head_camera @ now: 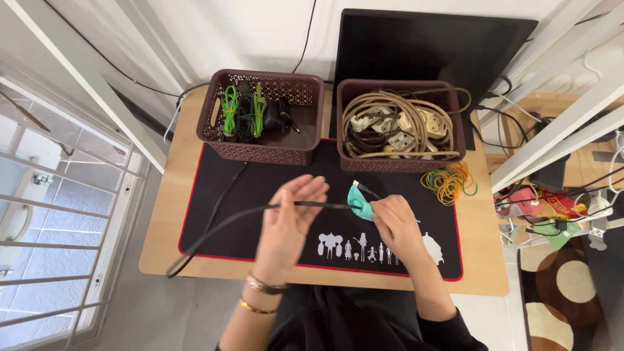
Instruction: Cleaning electronic cables with a microfiber cloth and coiling them with rubber bands to organize them into storage baskets.
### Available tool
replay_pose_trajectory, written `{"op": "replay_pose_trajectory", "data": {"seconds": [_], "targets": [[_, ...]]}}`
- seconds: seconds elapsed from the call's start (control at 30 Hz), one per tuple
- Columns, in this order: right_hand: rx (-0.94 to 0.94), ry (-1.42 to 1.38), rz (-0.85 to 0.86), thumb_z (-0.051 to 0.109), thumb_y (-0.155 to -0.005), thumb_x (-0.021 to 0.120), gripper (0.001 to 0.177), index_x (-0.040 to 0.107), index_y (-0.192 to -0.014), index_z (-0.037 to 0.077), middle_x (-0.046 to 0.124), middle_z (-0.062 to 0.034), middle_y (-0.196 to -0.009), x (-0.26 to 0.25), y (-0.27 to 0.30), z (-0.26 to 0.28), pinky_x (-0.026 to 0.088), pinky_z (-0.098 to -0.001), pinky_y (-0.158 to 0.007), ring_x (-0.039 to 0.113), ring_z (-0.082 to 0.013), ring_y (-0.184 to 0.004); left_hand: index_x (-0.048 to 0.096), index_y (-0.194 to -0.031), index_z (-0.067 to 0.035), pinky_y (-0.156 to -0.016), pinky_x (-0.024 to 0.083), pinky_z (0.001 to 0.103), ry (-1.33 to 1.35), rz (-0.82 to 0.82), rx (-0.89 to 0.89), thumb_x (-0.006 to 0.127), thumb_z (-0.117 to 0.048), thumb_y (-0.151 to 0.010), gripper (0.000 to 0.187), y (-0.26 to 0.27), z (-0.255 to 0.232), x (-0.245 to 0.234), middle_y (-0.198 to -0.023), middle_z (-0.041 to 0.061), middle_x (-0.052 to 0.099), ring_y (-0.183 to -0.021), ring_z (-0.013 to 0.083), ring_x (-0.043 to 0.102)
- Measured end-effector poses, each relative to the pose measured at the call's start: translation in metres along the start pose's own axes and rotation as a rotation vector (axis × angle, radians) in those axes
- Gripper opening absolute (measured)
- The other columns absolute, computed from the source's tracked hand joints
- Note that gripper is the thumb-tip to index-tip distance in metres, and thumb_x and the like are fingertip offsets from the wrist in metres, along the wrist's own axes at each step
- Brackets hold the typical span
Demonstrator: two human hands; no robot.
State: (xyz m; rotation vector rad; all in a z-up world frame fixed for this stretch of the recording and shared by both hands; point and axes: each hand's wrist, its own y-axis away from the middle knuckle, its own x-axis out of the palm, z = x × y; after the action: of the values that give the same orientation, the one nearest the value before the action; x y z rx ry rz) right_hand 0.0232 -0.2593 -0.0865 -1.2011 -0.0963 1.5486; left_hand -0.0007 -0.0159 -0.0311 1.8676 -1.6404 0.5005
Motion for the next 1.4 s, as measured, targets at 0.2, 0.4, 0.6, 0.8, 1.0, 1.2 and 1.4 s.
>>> {"op": "replay_pose_trajectory", "data": {"seconds": [0.2, 0.4, 0.6, 0.8, 1.0, 1.2, 1.4], "targets": [[-0.055, 0.074, -0.004, -0.003, -0.078, 0.075, 0.031, 0.065, -0.107, 0.000, 0.066, -0.0099, -0.096, -0.012, 0.003, -0.010, 0.050, -0.0419, -0.081, 0.062, -0.0318, -0.088, 0.055, -0.096, -0.007, -0.068, 0.047, 0.023, 0.312, 0.117, -0.006, 0.033, -0.048, -0.113, 0.049, -0.001, 0.015, -0.006, -0.081, 0.000, 0.056, -0.078, 0.0099, 0.059], [-0.129, 0.199, 0.067, 0.002, -0.079, 0.077, 0.028, 0.065, -0.105, 0.002, 0.065, -0.0080, -0.095, -0.047, 0.001, -0.008, 0.050, -0.0409, -0.083, 0.062, -0.0298, -0.088, 0.047, -0.078, -0.012, -0.042, 0.017, 0.025, -0.239, 0.037, -0.226, 0.039, -0.042, -0.110, 0.045, -0.003, -0.031, 0.000, -0.061, -0.007, 0.028, -0.050, 0.0052, 0.021], [-0.045, 0.188, 0.085, -0.002, -0.077, 0.075, 0.028, 0.066, -0.104, 0.001, 0.066, -0.0070, -0.096, -0.052, 0.021, -0.026, 0.049, -0.0414, -0.083, 0.062, -0.0283, -0.087, 0.048, -0.077, -0.011, -0.041, 0.017, 0.024, -0.157, -0.028, -0.139, 0.041, -0.040, -0.110, 0.044, -0.008, -0.049, -0.016, -0.060, -0.008, 0.027, -0.049, 0.0053, 0.022], [0.015, 0.178, 0.062, -0.004, -0.077, 0.074, 0.029, 0.066, -0.105, 0.000, 0.066, -0.0090, -0.095, -0.054, 0.043, -0.039, 0.049, -0.0416, -0.080, 0.061, -0.0305, -0.087, 0.044, -0.072, -0.013, -0.041, 0.014, 0.024, -0.143, -0.141, -0.069, 0.041, -0.038, -0.110, 0.046, -0.003, -0.077, -0.023, -0.060, -0.008, 0.025, -0.050, 0.0046, 0.021], [0.064, 0.183, 0.089, -0.002, -0.077, 0.074, 0.029, 0.066, -0.105, 0.001, 0.066, -0.0108, -0.094, -0.056, 0.051, -0.039, 0.050, -0.0416, -0.077, 0.062, -0.0319, -0.087, 0.037, -0.067, -0.014, -0.041, 0.015, 0.024, -0.199, -0.167, -0.037, 0.041, -0.039, -0.111, 0.051, -0.004, -0.081, -0.022, -0.060, -0.007, 0.023, -0.050, 0.0049, 0.019], [0.300, 0.126, 0.101, 0.003, -0.088, 0.070, 0.019, 0.066, -0.106, 0.001, 0.067, -0.0135, -0.093, -0.048, 0.068, -0.049, 0.053, -0.0404, -0.063, 0.066, -0.0341, -0.076, 0.039, -0.068, -0.013, -0.042, 0.016, 0.024, -0.228, -0.176, -0.017, 0.040, -0.039, -0.110, 0.050, -0.005, -0.082, -0.018, -0.060, -0.007, 0.024, -0.051, 0.0052, 0.019], [0.373, 0.020, 0.073, 0.007, -0.095, 0.063, 0.016, 0.064, -0.110, 0.000, 0.068, -0.0158, -0.096, -0.038, 0.075, -0.055, 0.054, -0.0379, -0.065, 0.067, -0.0352, -0.077, 0.038, -0.068, -0.013, -0.042, 0.016, 0.024, -0.249, -0.171, -0.004, 0.040, -0.040, -0.111, 0.051, -0.004, -0.081, -0.016, -0.060, -0.007, 0.023, -0.050, 0.0050, 0.019]]}}
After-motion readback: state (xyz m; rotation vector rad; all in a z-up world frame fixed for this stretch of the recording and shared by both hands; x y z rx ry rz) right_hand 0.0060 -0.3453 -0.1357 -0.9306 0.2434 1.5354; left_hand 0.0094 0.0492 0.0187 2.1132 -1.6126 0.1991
